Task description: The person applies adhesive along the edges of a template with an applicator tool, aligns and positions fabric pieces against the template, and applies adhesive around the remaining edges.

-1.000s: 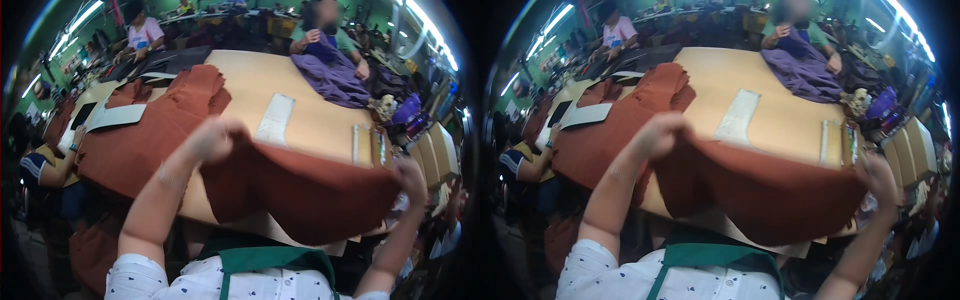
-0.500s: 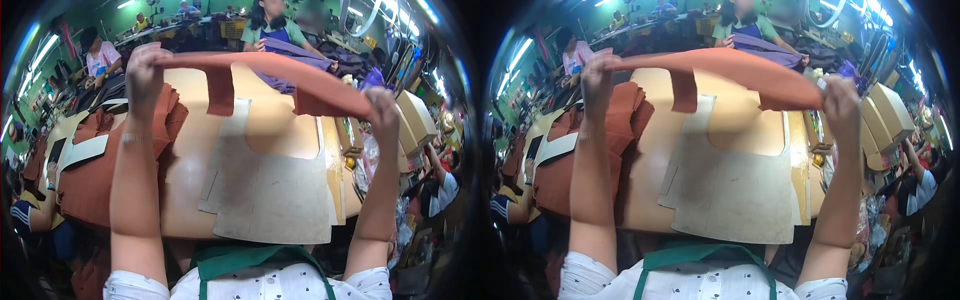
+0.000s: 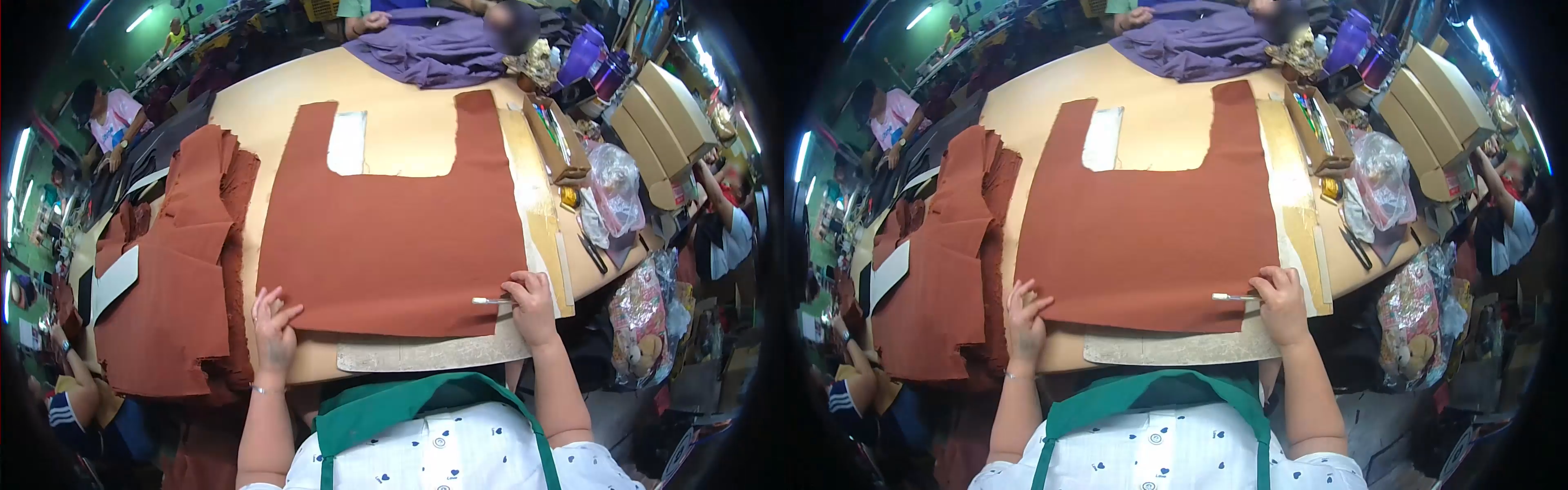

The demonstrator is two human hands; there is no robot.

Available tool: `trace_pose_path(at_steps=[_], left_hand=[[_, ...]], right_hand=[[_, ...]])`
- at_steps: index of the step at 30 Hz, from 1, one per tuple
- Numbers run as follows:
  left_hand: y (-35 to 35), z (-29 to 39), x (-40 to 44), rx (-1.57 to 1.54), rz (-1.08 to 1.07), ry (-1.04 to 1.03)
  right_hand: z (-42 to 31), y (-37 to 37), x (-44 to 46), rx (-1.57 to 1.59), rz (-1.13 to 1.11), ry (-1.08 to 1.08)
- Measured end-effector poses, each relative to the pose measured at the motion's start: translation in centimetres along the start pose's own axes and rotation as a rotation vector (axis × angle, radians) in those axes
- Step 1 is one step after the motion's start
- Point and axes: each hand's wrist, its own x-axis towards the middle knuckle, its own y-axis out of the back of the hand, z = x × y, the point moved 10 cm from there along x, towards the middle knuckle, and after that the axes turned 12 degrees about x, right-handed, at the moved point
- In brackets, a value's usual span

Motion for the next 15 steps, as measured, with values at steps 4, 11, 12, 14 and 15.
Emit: trace_pose_path(at_steps=[4, 11, 12, 14, 15], left_hand=[[0.9, 2.2, -2.4, -0.023, -0.099, -0.042], [2.2, 5.5, -0.3, -0.093, -0.182, -0.101], [1.8, 6.2, 0.7, -0.106, -0.185, -0.102], [-1.3, 6.9, 2.2, 0.059, -0.319, -0.131], [-2.6, 7.8, 3.0, 0.154, -0.357, -0.118]], right_hand=[[1.1, 1.1, -0.9, -0.017, -0.017, -0.083], [3.8, 3.2, -1.7, -0.001, -0.051, -0.235], [4.4, 4.0, -1.8, 0.019, -0.015, -0.255], [5.8, 5.9, -1.6, 0.059, 0.065, -0.275], [7.6, 6.7, -1.7, 0.080, 0.101, -0.341]])
